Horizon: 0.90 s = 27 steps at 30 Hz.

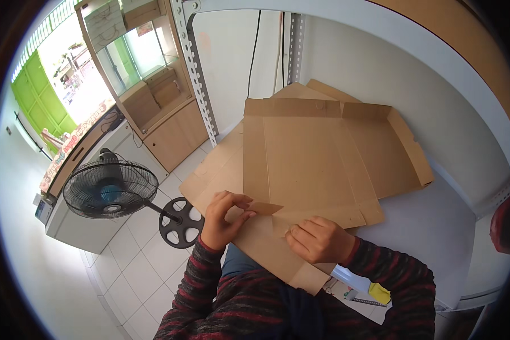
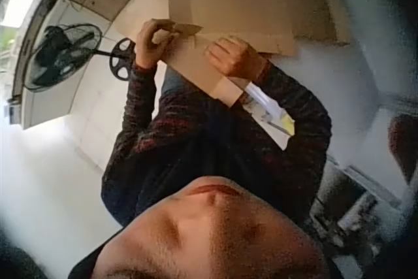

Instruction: The person assembles flat cardboard boxes by folding flaps and securing them with adhesive tape. They handle multiple boxes, folding each one into a three-dimensional shape and taping the seams to complete the assembly.

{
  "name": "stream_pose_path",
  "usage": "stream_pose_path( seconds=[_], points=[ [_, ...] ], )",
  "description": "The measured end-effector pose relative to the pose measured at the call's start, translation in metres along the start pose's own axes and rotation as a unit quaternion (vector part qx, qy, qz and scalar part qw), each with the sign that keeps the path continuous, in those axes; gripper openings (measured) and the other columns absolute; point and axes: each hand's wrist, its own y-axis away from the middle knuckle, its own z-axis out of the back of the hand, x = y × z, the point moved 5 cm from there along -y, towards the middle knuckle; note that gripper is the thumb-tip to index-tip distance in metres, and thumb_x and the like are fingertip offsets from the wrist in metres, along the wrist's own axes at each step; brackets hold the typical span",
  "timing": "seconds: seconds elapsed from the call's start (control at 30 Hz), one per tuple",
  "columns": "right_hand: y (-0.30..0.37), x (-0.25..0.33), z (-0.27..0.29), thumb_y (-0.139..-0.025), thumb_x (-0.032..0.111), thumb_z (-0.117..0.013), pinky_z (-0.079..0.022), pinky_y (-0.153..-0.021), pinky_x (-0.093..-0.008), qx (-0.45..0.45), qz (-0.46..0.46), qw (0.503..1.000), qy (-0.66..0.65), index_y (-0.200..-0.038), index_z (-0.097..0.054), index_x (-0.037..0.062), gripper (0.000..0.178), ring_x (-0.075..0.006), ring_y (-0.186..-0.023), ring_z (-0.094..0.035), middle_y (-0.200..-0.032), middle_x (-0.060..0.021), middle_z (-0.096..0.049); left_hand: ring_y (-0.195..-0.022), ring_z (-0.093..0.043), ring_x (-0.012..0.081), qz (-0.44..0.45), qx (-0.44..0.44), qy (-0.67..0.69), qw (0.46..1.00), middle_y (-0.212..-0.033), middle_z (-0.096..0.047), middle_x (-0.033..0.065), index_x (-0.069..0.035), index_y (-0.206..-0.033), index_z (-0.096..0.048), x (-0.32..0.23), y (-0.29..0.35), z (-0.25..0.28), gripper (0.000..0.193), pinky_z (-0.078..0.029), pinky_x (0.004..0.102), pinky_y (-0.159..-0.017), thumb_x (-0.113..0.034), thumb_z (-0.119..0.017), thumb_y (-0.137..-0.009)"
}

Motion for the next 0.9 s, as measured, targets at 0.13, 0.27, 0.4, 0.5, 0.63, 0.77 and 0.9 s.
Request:
stream_pose_path(
  seconds=[0.13, 0.27, 0.4, 0.5, 0.63, 0.77, 0.9],
  points=[
    [0.003, -0.003, 0.002, -0.074, 0.008, -0.066, -0.051, -0.063, -0.0286, -0.034, -0.017, 0.999, -0.017, -0.086, -0.065, 0.0029, 0.013, -0.0173, -0.072, -0.062, -0.079, -0.0044, -0.063, -0.086, -0.065, 0.0179, -0.145, -0.002, -0.119, 0.982, -0.079, -0.067, -0.0023, -0.011, -0.081, -0.066, -0.033, -0.013, 0.000, 0.021, -0.039, 0.0433, -0.099, -0.006, -0.081, -0.067],
    [0.007, -0.002, 0.006, -0.076, 0.007, -0.065, -0.051, -0.064, -0.0288, -0.042, -0.018, 0.999, -0.019, -0.086, -0.065, 0.0028, 0.011, -0.0172, -0.073, -0.063, -0.080, -0.0048, -0.064, -0.086, -0.067, 0.0169, -0.200, 0.025, -0.158, 0.967, -0.076, -0.068, -0.0018, -0.013, -0.081, -0.065, -0.061, -0.022, -0.011, 0.022, -0.036, 0.0483, -0.105, -0.003, -0.080, -0.067],
    [0.013, -0.002, 0.009, -0.077, 0.007, -0.067, -0.049, -0.066, -0.0287, -0.057, -0.028, 0.998, 0.006, -0.080, -0.064, 0.0057, 0.004, -0.0155, -0.073, -0.062, -0.079, -0.0030, -0.064, -0.079, -0.068, 0.0183, -0.164, 0.090, -0.138, 0.973, -0.077, -0.069, -0.0003, -0.011, -0.079, -0.066, -0.059, -0.021, -0.024, 0.018, -0.039, 0.0482, -0.105, -0.003, -0.078, -0.069],
    [0.014, -0.003, 0.010, -0.078, 0.008, -0.067, -0.047, -0.066, -0.0282, -0.088, -0.022, 0.996, 0.025, -0.075, -0.062, 0.0084, 0.006, -0.0140, -0.072, -0.060, -0.077, -0.0014, -0.062, -0.075, -0.068, 0.0195, -0.156, 0.111, -0.130, 0.973, -0.078, -0.070, 0.0004, -0.009, -0.081, -0.067, -0.067, -0.021, -0.034, 0.015, -0.042, 0.0461, -0.103, -0.002, -0.075, -0.072],
    [0.015, -0.006, 0.009, -0.080, 0.010, -0.065, -0.045, -0.067, -0.0276, -0.129, -0.015, 0.990, 0.052, -0.071, -0.058, 0.0105, 0.012, -0.0127, -0.071, -0.057, -0.071, 0.0006, -0.056, -0.075, -0.067, 0.0199, -0.176, 0.144, -0.144, 0.963, -0.077, -0.069, 0.0006, -0.010, -0.087, -0.069, -0.074, -0.021, -0.037, 0.016, -0.042, 0.0440, -0.103, -0.002, -0.073, -0.074],
    [0.015, -0.007, 0.010, -0.081, 0.011, -0.066, -0.045, -0.069, -0.0279, -0.126, -0.022, 0.990, 0.055, -0.070, -0.057, 0.0117, 0.014, -0.0124, -0.071, -0.058, -0.071, 0.0015, -0.057, -0.084, -0.066, 0.0194, -0.178, 0.149, -0.138, 0.963, -0.084, -0.069, 0.0008, -0.012, -0.093, -0.071, -0.071, -0.020, -0.037, 0.019, -0.041, 0.0455, -0.103, -0.003, -0.072, -0.077],
    [0.014, -0.008, 0.010, -0.080, 0.011, -0.066, -0.045, -0.069, -0.0280, -0.124, -0.028, 0.990, 0.054, -0.070, -0.057, 0.0118, 0.013, -0.0123, -0.071, -0.058, -0.071, 0.0014, -0.057, -0.093, -0.064, 0.0195, -0.167, 0.154, -0.133, 0.965, -0.091, -0.069, 0.0011, -0.012, -0.095, -0.072, -0.069, -0.018, -0.035, 0.019, -0.038, 0.0481, -0.105, -0.003, -0.071, -0.078]
  ],
)
